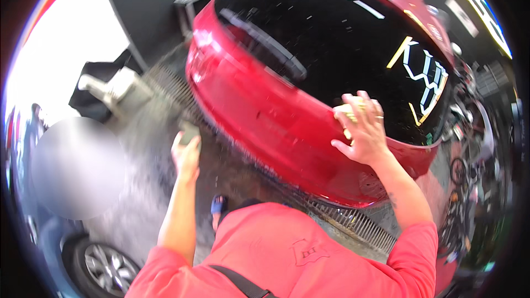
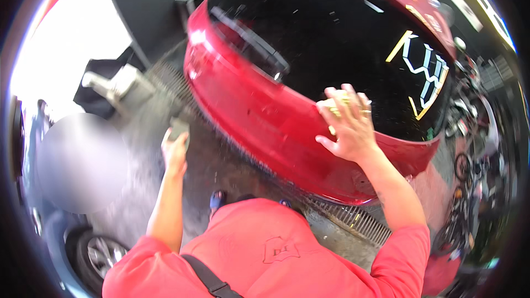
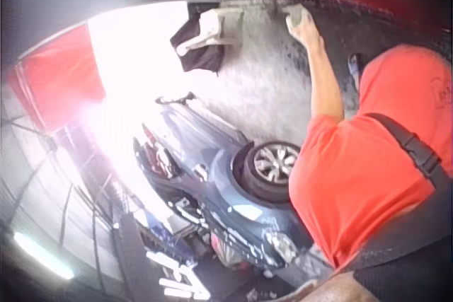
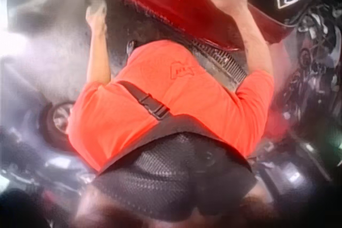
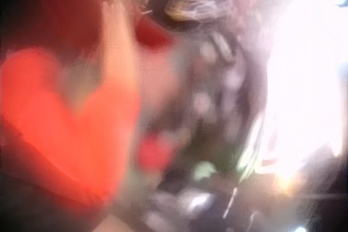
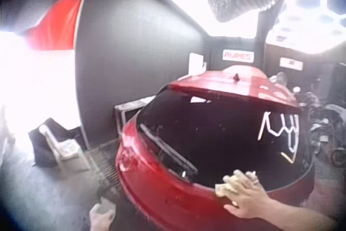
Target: The person sands the rear body panel of a red car using a sanding block by hand, frequently dipping a cloth and the block into a bucket of water to wet the surface.
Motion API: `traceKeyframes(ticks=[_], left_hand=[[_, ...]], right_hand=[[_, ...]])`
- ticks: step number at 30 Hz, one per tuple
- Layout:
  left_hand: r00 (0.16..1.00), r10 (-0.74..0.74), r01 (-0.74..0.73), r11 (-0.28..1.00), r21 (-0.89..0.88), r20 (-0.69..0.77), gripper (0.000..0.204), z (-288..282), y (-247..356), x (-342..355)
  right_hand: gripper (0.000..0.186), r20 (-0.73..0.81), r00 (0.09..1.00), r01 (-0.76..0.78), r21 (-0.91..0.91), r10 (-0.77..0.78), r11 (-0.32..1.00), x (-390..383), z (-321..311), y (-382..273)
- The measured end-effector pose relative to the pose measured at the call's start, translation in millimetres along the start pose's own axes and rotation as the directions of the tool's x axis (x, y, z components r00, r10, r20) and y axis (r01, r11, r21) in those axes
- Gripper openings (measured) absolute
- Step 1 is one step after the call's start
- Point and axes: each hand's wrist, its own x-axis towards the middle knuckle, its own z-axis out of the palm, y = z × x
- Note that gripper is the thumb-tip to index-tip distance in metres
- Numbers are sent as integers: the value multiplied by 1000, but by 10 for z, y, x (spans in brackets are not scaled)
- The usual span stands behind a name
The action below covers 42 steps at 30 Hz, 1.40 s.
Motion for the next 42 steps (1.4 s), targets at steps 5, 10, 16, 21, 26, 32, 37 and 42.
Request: traceKeyframes(ticks=[5,10,16,21,26,32,37,42], left_hand=[[974,178,-171,983,63,-141,27,1001,27,-626],[905,415,-384,892,240,-95,64,1839,-23,-827],[817,562,-473,779,411,-125,62,3011,22,-1097],[862,441,-507,735,450,250,107,3296,-224,-2383],[880,467,-424,699,575,81,96,3017,383,-556],[775,494,-601,382,703,394,102,3007,391,-1243],[745,488,-604,204,770,455,85,2875,622,-706],[754,428,-603,151,783,498,89,2920,689,-813]], right_hand=[[53,-89,973,224,114,-215,968,-38,138,343],[24,-217,920,384,347,-325,856,439,221,478],[20,-358,927,324,606,-114,727,1798,249,-6],[25,-353,925,167,712,142,683,2080,592,94],[21,-428,885,239,758,185,607,1976,821,155],[20,-361,866,151,849,346,506,1909,994,192],[19,-316,857,130,897,407,422,1941,919,136],[18,-391,833,167,852,391,496,1918,958,155]])
